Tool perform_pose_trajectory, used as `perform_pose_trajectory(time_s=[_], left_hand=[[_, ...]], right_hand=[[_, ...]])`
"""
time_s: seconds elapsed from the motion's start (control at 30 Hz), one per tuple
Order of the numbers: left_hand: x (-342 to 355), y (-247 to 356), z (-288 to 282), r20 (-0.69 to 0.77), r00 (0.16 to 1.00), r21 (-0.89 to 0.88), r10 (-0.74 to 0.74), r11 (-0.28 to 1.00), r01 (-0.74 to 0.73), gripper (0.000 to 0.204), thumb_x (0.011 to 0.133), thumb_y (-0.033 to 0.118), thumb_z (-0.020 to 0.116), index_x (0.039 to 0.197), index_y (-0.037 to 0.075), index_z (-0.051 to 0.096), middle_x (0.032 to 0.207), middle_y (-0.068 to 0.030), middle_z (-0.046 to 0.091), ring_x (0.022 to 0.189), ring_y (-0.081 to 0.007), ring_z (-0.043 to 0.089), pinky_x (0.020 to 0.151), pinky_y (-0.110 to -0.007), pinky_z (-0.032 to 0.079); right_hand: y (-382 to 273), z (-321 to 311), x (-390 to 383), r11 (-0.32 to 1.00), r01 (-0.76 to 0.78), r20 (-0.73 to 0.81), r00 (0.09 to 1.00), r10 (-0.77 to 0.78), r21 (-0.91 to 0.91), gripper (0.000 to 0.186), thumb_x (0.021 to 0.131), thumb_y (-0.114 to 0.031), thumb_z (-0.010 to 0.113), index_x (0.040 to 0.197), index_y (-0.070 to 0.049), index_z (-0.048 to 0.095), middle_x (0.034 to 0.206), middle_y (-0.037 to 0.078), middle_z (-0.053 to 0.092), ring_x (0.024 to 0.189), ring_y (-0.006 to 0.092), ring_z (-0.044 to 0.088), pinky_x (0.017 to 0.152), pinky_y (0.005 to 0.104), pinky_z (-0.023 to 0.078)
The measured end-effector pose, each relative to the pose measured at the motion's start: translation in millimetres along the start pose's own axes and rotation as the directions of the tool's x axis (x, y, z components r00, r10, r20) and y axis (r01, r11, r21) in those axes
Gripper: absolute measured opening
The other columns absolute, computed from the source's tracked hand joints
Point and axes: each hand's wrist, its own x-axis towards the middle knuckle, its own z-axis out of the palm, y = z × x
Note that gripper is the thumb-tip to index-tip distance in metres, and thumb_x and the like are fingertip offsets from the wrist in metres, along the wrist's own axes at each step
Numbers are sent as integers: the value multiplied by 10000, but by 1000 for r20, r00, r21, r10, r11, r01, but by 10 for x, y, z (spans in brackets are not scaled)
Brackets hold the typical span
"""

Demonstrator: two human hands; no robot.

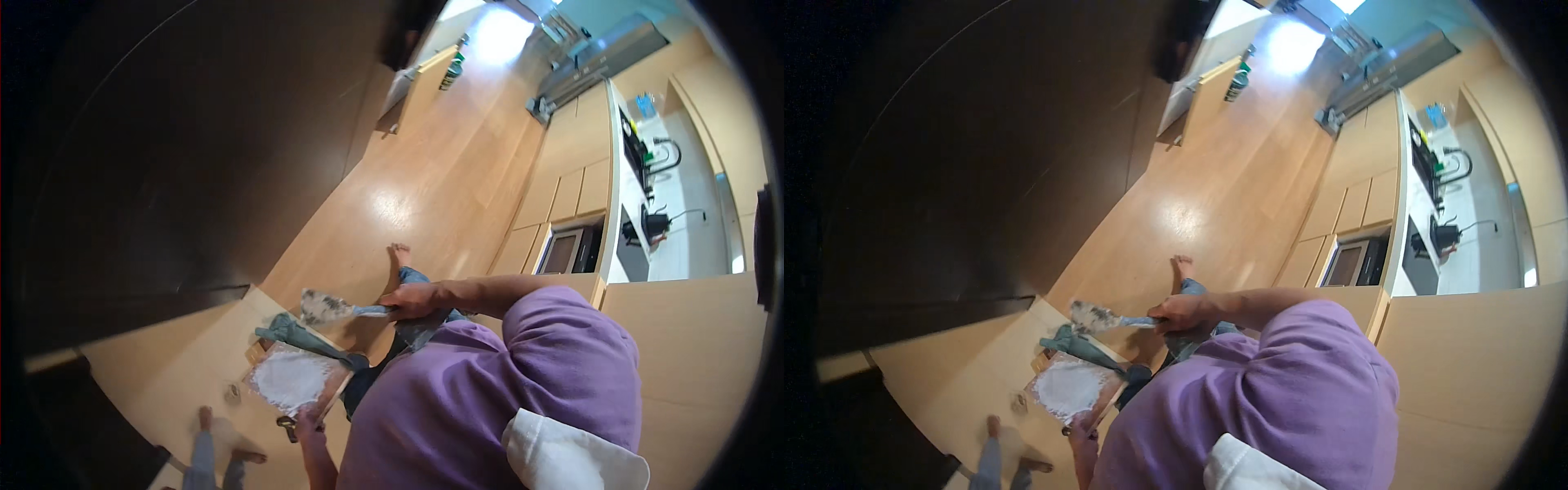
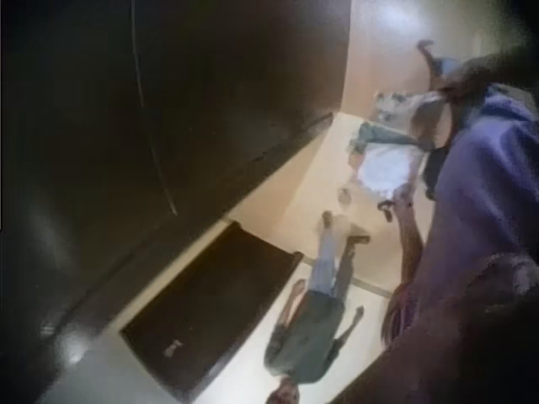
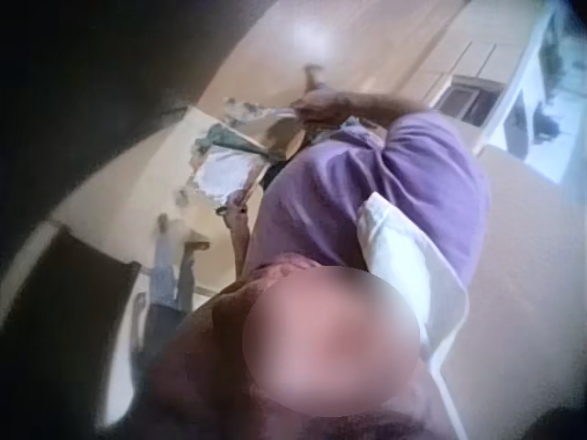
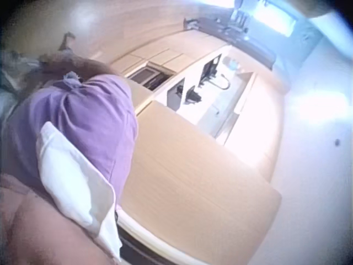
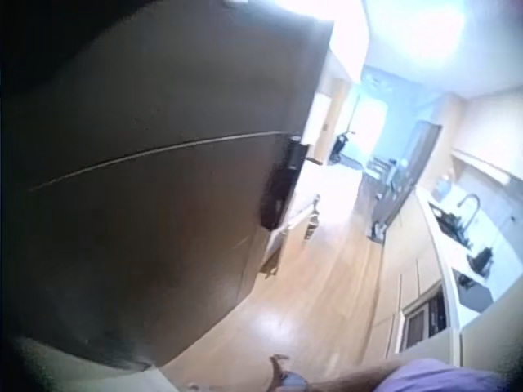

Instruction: The person applies plaster to a wall corner using a putty knife and a metal plate, smoothing the material along the vertical edge.

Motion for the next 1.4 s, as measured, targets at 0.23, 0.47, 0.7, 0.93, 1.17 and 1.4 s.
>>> perform_pose_trajectory(time_s=[0.23, 0.47, 0.7, 0.93, 1.17, 1.4], left_hand=[[-384, 136, 2201, -611, 792, 508, 9, 771, 384, 362, 972, 408, 615, 1121, 78, 602, 1035, -88, 662, 824, -224, 610, 559, -365, 454], [-1284, 540, 3974, -224, 974, -2, 20, 1000, -21, 370, 1031, 386, 545, 1260, 100, 598, 1117, -69, 630, 844, -193, 551, 649, -284, 464], [-1364, 401, 6995, 118, 993, 444, 4, 894, -56, 385, 1001, 425, 621, 1260, 140, 619, 1076, -19, 682, 814, -128, 596, 558, -248, 427], [-1302, 159, 10071, 454, 890, 609, -44, 745, -274, 429, 982, 428, 662, 1225, 78, 615, 1027, -25, 692, 776, -115, 620, 493, -252, 372], [-1111, -60, 12644, 604, 793, 690, -75, 547, -474, 341, 973, 399, 679, 1005, 60, 658, 766, -10, 630, 575, -114, 551, 432, -271, 392], [-1442, -182, 14778, 547, 825, 781, -142, 441, -442, 325, 973, 418, 675, 903, 101, 664, 711, 7, 600, 549, -111, 537, 456, -274, 377]], right_hand=[[2199, 99, -1628, 964, -9, -448, 884, 131, 264, 419, 989, -424, 606, 1178, -50, 582, 942, 269, 673, 946, 473, 648, 824, 534, 499], [3739, -131, -2907, 736, 36, -578, 645, 500, 676, 398, 999, -358, 601, 1214, -23, 609, 962, 210, 695, 876, 308, 669, 810, 428, 516], [4728, -875, -3666, 591, 238, -634, 379, 674, 770, 419, 997, -318, 633, 1276, -7, 600, 915, 98, 673, 820, 177, 610, 773, 355, 516], [5766, -1395, -4513, 427, 227, -481, 326, 814, 875, 440, 984, -294, 653, 1334, -34, 593, 948, 94, 681, 880, 157, 629, 801, 334, 523], [6543, -2279, -5239, 314, 214, -358, 215, 909, 925, 348, 998, -279, 639, 1241, -32, 609, 964, 76, 673, 860, 149, 613, 795, 333, 516], [7666, -3568, -6006, 276, 236, -331, 238, 913, 932, 343, 1002, -295, 642, 1230, -39, 620, 963, 56, 669, 854, 141, 600, 805, 322, 506]])
